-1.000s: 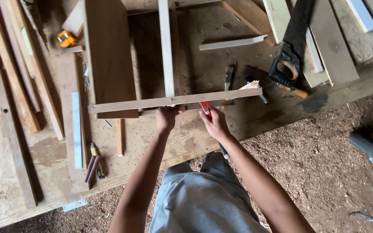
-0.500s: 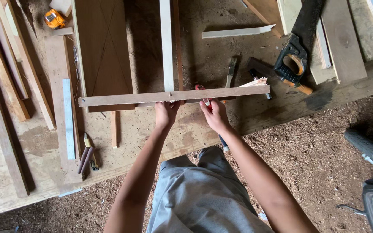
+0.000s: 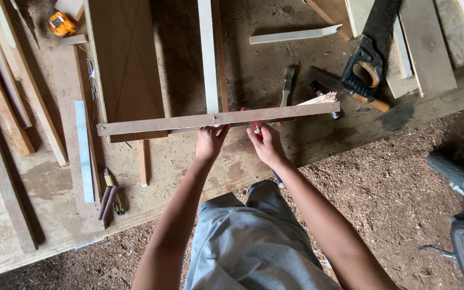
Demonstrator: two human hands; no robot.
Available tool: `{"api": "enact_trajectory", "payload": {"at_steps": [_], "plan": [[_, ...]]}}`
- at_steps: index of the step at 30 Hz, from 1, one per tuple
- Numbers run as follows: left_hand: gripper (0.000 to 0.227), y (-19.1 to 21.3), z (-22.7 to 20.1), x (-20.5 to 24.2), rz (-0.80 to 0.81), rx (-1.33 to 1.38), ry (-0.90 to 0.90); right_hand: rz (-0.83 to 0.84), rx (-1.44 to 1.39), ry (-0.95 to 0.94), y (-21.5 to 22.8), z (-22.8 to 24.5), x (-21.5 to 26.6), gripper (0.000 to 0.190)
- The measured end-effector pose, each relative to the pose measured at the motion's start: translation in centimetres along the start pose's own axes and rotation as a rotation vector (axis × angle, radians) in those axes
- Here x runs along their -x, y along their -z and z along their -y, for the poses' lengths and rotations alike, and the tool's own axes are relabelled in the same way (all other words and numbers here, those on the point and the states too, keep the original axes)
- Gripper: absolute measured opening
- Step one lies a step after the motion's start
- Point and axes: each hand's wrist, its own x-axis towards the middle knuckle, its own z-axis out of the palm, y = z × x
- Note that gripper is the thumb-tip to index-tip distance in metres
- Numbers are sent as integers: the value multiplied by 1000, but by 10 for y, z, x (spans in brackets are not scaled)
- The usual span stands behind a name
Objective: The person assembles a wooden frame by positioning planks and hammering nails to join them. They repeatedly pick up nails and strike them with a hammer, then place a flat board on top of the assembled frame.
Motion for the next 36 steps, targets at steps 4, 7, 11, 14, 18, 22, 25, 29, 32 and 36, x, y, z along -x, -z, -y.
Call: {"api": "enact_trajectory", "payload": {"at_steps": [4, 7, 11, 14, 18, 22, 25, 29, 32, 36], "plan": [[8, -7, 11, 5, 59, 73, 191, 92, 18, -191, -4, -10, 6, 41], [4, -10, 18, 9, -7, 91, 162, 103, -37, -247, -6, -18, 9, 44], [9, -14, 22, 14, 21, 105, 327, 76, -10, -176, -5, -21, 9, 43], [5, -16, 23, 14, -13, 132, 287, 93, 39, -210, -2, -17, 7, 43], [4, -16, 25, 13, 22, 15, 213, 38, 64, -138, -1, -9, 5, 41], [5, -17, 23, 15, 145, -91, 129, 65, 80, -180, 0, -6, 4, 42], [7, -15, 27, 17, 48, -19, 49, 61, 75, -150, -2, -6, 2, 40], [8, -16, 31, 19, 116, -63, 115, 12, 69, -83, 0, -10, 4, 39], [6, -17, 33, 16, 129, -22, 160, 44, 90, -87, -2, -15, 2, 37], [8, -15, 27, 11, 82, 110, 212, 70, 80, -118, -6, -22, 1, 38]]}}
